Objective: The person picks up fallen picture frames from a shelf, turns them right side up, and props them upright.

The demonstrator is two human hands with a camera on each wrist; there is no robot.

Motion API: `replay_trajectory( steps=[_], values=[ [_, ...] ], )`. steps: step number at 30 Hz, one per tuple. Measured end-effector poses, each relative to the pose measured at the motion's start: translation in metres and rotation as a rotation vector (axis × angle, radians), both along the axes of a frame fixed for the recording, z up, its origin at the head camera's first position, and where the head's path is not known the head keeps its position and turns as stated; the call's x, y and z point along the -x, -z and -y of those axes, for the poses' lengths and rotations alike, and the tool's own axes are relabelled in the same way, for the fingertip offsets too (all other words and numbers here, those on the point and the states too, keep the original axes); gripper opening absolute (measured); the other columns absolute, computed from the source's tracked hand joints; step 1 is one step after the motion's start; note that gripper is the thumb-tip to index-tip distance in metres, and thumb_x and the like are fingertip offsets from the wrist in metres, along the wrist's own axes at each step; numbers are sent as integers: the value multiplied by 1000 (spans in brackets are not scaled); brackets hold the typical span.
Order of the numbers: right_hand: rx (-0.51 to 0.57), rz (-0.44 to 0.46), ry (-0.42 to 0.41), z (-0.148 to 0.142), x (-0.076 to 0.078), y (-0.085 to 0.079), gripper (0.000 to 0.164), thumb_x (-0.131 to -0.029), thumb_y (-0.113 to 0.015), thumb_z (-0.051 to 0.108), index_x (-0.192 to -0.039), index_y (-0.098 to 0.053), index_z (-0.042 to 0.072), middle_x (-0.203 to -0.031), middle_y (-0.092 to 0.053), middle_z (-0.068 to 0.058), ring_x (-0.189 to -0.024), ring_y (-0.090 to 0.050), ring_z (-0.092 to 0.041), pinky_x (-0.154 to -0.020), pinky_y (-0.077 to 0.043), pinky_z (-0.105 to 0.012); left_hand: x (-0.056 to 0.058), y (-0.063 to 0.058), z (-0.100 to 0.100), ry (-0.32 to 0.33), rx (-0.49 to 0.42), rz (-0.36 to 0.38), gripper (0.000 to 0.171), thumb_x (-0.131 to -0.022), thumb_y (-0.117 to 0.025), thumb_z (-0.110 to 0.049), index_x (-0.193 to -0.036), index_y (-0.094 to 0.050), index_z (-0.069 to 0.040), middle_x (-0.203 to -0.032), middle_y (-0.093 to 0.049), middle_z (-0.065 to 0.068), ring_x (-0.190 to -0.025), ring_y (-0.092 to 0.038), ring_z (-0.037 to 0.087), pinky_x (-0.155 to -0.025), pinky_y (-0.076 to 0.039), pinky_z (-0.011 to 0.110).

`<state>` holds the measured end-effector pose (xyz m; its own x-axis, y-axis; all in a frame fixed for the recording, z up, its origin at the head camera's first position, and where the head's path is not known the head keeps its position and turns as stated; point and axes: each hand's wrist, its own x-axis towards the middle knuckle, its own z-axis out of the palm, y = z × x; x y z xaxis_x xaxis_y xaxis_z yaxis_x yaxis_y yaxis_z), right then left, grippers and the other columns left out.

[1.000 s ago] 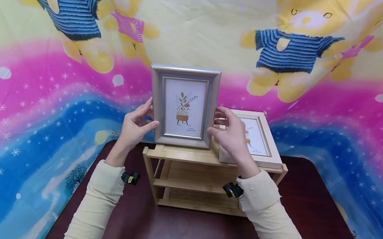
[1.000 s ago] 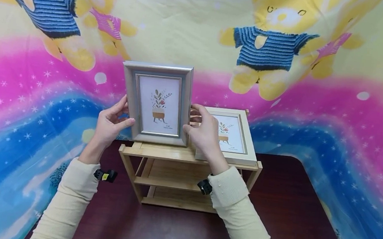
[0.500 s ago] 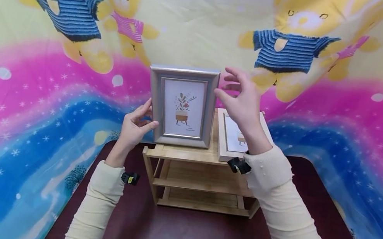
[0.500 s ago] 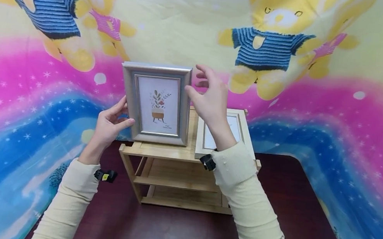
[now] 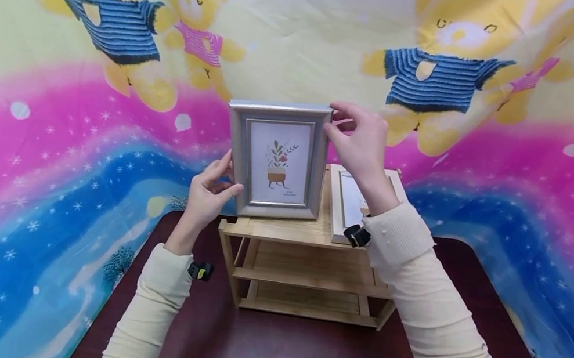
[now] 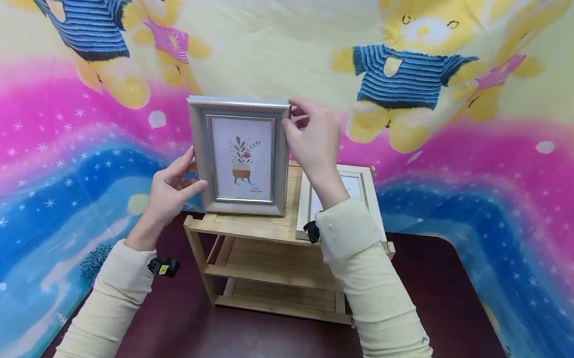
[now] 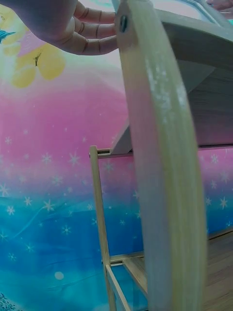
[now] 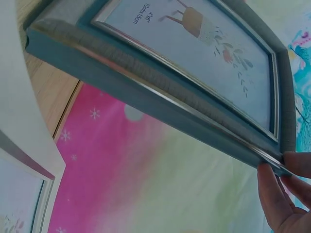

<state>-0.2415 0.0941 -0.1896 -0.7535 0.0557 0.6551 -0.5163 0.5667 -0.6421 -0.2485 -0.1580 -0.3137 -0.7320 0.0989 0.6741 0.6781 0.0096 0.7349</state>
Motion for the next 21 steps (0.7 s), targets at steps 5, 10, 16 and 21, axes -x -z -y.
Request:
replay_trajectory(
  steps=[5, 10, 16, 21],
  values=[
    [-4, -23, -13, 3, 6, -2, 30, -83, -63, 5, -112, -64, 1, -95, -66, -17, -82, -65, -26, -78, -51, -34, -4, 4, -3, -62, 22, -79, 64, -76, -61, 16, -133, -37, 2, -103, -51, -4, -82, -48, 12, -66, -46, 18],
    [-10, 21, -41, 5, 13, -2, 34, -83, -61, 7, -117, -61, 0, -100, -65, -17, -88, -64, -26, -80, -50, -32, -6, 7, -10, -94, 1, -145, 64, -75, -61, 18, -132, -37, 4, -104, -48, -1, -81, -48, 12, -66, -45, 18],
    [-11, 72, -160, 6, 18, -2, 50, -82, -63, 6, -130, -49, 2, -109, -59, -20, -94, -61, -28, -84, -49, -33, -22, -3, -25, -163, -9, -190, 60, -73, -60, 22, -128, -38, 11, -98, -48, 17, -78, -46, 18, -65, -43, 16],
    [-60, 108, -229, 8, 21, -2, 61, -80, -69, 14, -134, -44, 4, -115, -49, -20, -99, -57, -32, -87, -47, -37, -36, -13, -34, -279, 68, -229, 55, -72, -61, 20, -123, -40, 18, -95, -46, 32, -75, -46, 32, -63, -45, 21]
  ],
)
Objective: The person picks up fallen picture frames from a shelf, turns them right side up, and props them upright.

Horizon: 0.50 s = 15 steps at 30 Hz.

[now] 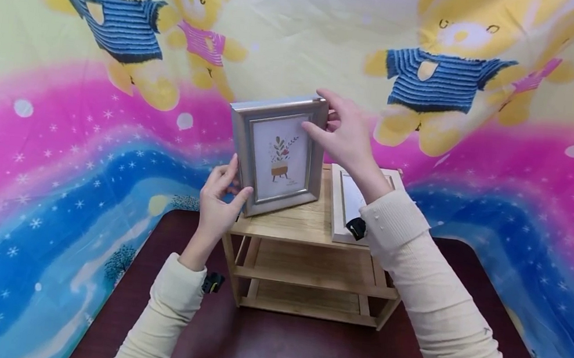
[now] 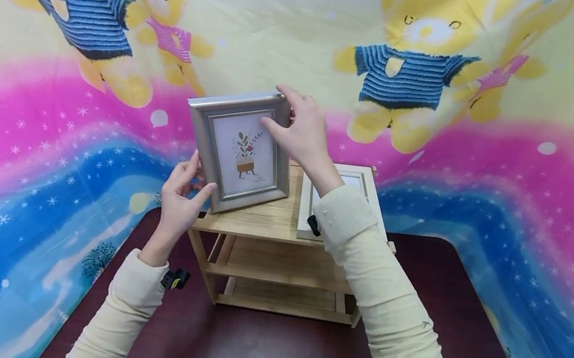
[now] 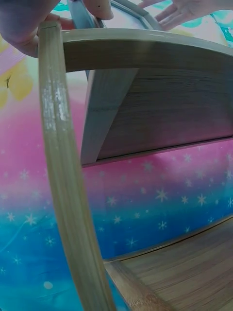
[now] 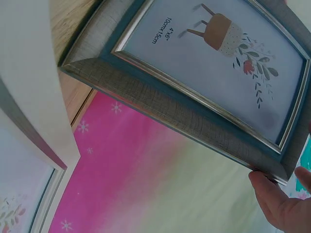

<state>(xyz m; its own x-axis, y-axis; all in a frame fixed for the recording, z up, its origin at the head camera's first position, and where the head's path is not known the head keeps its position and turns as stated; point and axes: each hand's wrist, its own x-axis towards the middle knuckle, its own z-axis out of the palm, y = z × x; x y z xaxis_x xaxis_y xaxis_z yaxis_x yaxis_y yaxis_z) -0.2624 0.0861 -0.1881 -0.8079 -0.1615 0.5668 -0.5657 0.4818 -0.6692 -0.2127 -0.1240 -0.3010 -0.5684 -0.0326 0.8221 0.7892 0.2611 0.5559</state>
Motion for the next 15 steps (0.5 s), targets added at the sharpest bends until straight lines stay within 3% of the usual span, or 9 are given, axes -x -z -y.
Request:
replay_trajectory(
  steps=[4, 8, 11, 15],
  values=[
    [-76, 16, 20, 3, 0, 1, 73, -73, -76, 28, -136, -43, 8, -116, -43, -20, -101, -54, -32, -86, -47, -39, -4, -1, -2, -59, 59, -71, 53, -74, -58, 20, -123, -41, 18, -95, -47, 33, -73, -47, 38, -61, -45, 26],
    [-108, 18, 37, 4, 0, 2, 82, -69, -79, 33, -137, -40, 9, -119, -41, -19, -104, -49, -30, -88, -45, -39, 6, 9, 3, -64, 79, -112, 51, -77, -52, 22, -126, -43, 13, -94, -50, 31, -71, -45, 30, -61, -39, 22],
    [-123, 23, 47, 4, 1, 3, 85, -68, -79, 35, -138, -39, 10, -121, -41, -18, -106, -47, -28, -89, -44, -38, 15, 18, 8, -39, 71, -80, 52, -80, -51, 20, -130, -39, 12, -96, -52, 27, -77, -48, 25, -64, -41, 22],
    [-134, 25, 44, 2, 3, 3, 85, -68, -78, 37, -138, -38, 11, -123, -41, -17, -106, -47, -28, -87, -44, -36, 17, 22, 12, 27, 35, 33, 58, -85, -53, 12, -138, -30, 7, -100, -53, 23, -92, -52, 18, -71, -48, 24]
  ],
)
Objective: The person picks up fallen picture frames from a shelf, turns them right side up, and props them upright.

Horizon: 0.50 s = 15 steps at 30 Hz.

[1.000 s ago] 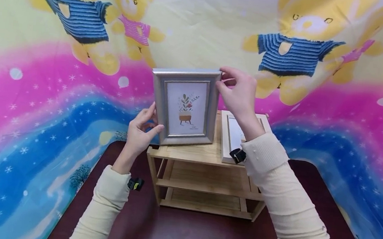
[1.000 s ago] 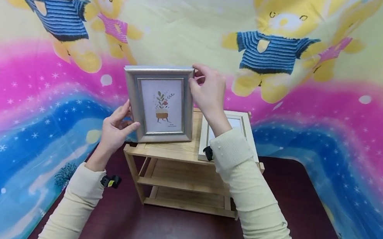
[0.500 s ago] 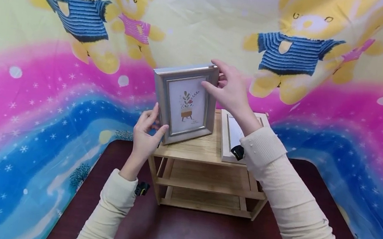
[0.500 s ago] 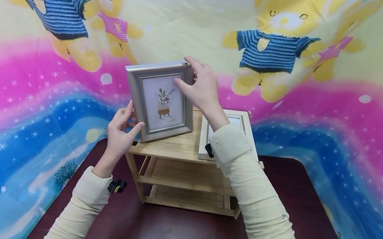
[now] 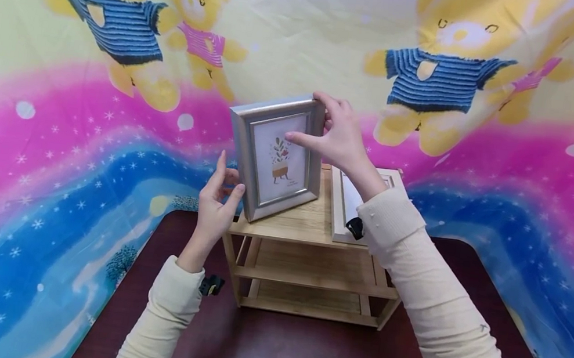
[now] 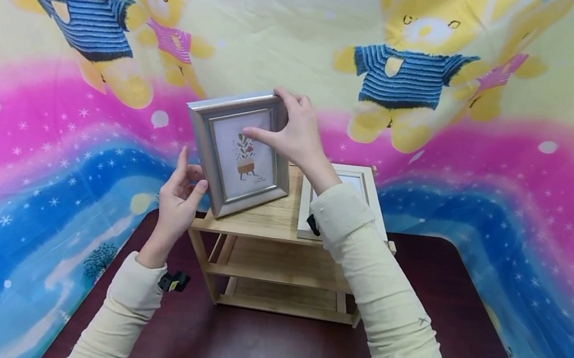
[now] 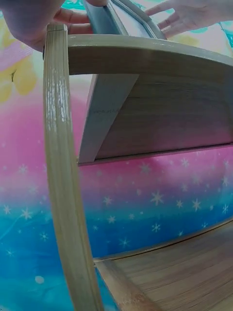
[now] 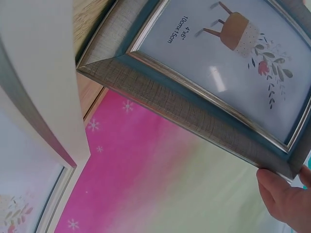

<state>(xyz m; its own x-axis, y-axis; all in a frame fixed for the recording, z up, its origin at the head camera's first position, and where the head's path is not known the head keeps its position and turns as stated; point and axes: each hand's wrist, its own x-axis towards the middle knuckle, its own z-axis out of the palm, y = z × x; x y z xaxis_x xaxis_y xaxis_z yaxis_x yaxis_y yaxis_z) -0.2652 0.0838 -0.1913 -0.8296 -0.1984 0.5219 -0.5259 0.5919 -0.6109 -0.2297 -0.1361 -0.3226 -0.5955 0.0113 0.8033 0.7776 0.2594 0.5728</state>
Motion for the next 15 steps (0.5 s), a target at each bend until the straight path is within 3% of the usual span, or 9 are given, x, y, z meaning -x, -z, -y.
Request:
replay_trajectory(
  steps=[6, 10, 15],
  values=[
    [-5, 52, -26, -2, 3, -2, 86, -68, -78, 39, -139, -36, 14, -128, -38, -13, -108, -48, -27, -89, -44, -36, 0, -1, 3, 133, -70, 134, 49, -86, -53, 8, -133, -38, 8, -112, -51, 24, -97, -53, 7, -79, -47, 21],
    [14, 64, -50, -2, 6, -2, 86, -68, -79, 37, -138, -36, 13, -128, -37, -13, -107, -49, -26, -89, -44, -36, 1, -2, 3, 228, -114, 183, 49, -85, -51, 13, -131, -35, 12, -120, -48, 31, -101, -55, 8, -84, -47, 22],
    [59, 70, -86, -3, 10, -1, 84, -68, -79, 33, -136, -37, 11, -128, -38, -11, -106, -50, -24, -91, -43, -33, 0, -6, 1, 317, -101, 226, 54, -88, -46, 13, -137, -24, 10, -131, -40, 31, -115, -50, 17, -89, -44, 23]
  ],
)
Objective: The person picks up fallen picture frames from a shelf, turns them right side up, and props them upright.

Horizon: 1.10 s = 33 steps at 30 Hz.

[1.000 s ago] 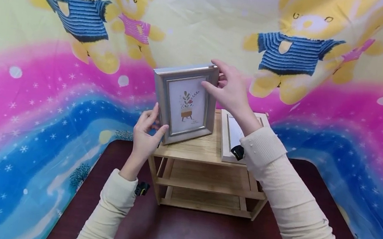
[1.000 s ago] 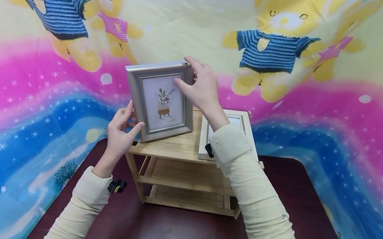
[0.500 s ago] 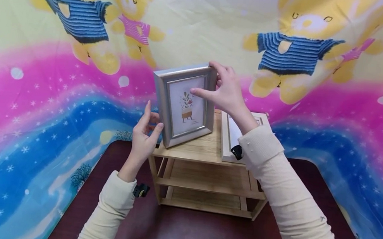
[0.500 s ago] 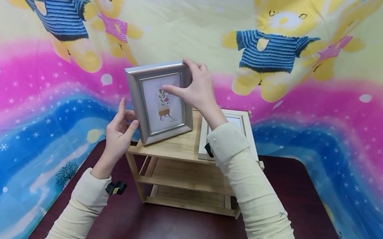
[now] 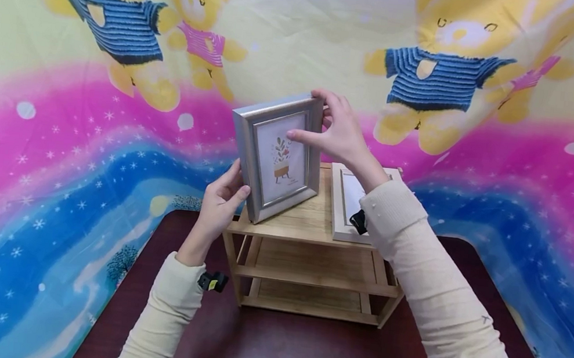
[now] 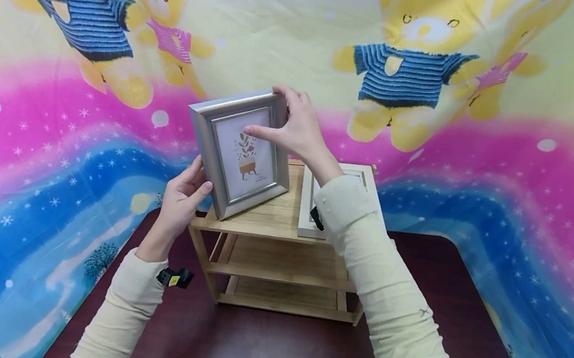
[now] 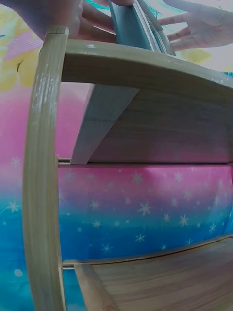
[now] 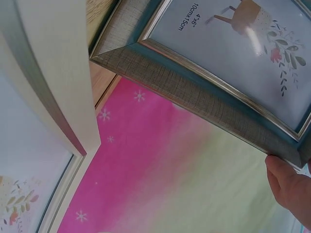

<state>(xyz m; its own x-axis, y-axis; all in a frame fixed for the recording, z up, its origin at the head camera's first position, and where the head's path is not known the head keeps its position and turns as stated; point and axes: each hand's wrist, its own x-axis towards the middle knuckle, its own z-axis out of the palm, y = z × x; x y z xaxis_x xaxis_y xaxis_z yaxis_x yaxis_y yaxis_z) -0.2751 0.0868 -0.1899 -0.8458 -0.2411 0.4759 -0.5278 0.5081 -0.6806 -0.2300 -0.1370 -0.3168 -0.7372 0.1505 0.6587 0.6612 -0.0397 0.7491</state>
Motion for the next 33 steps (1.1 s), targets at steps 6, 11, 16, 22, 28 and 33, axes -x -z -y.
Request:
replay_trajectory(
  steps=[6, 11, 16, 22, 28, 33],
  values=[
    [52, 31, -44, -1, 3, 1, 78, -72, -76, 29, -137, -36, 11, -130, -37, -9, -110, -48, -24, -96, -39, -34, -3, -1, -6, 5, -14, -16, 55, -87, -45, 15, -137, -22, 12, -131, -38, 31, -116, -48, 22, -90, -43, 23],
    [47, 41, -51, -1, 3, 1, 71, -79, -67, 36, -138, -35, 13, -135, -35, -9, -118, -44, -30, -99, -36, -40, -6, 1, -13, -44, -22, -56, 54, -87, -45, 15, -136, -22, 13, -132, -37, 31, -119, -45, 28, -90, -43, 23],
    [47, 50, -54, 0, 4, 0, 70, -81, -64, 38, -139, -34, 15, -137, -35, -8, -120, -43, -31, -100, -35, -40, -10, 2, -19, -106, 4, -88, 53, -88, -45, 13, -137, -23, 12, -132, -39, 30, -116, -45, 33, -88, -43, 20],
    [29, 61, -87, 2, 6, -2, 69, -85, -59, 38, -142, -30, 14, -141, -31, -9, -123, -41, -33, -101, -34, -37, -15, 2, -29, -197, 43, -186, 53, -86, -47, 14, -135, -27, 15, -132, -39, 30, -111, -49, 34, -86, -46, 28],
    [-62, 71, -122, 2, 8, 0, 77, -85, -59, 37, -147, -18, 15, -148, -18, -9, -131, -29, -30, -105, -27, -41, -14, 4, -39, -279, 60, -312, 53, -84, -50, 14, -134, -32, 13, -128, -46, 26, -111, -50, 32, -81, -47, 48],
    [-192, 13, -122, 0, 9, 1, 90, -79, -64, 41, -148, -12, 17, -151, -9, -7, -135, -16, -23, -105, -22, -49, -12, 5, -44, -289, 66, -363, 55, -85, -51, 13, -136, -32, 9, -128, -48, 23, -110, -52, 30, -81, -48, 47]
  ],
)
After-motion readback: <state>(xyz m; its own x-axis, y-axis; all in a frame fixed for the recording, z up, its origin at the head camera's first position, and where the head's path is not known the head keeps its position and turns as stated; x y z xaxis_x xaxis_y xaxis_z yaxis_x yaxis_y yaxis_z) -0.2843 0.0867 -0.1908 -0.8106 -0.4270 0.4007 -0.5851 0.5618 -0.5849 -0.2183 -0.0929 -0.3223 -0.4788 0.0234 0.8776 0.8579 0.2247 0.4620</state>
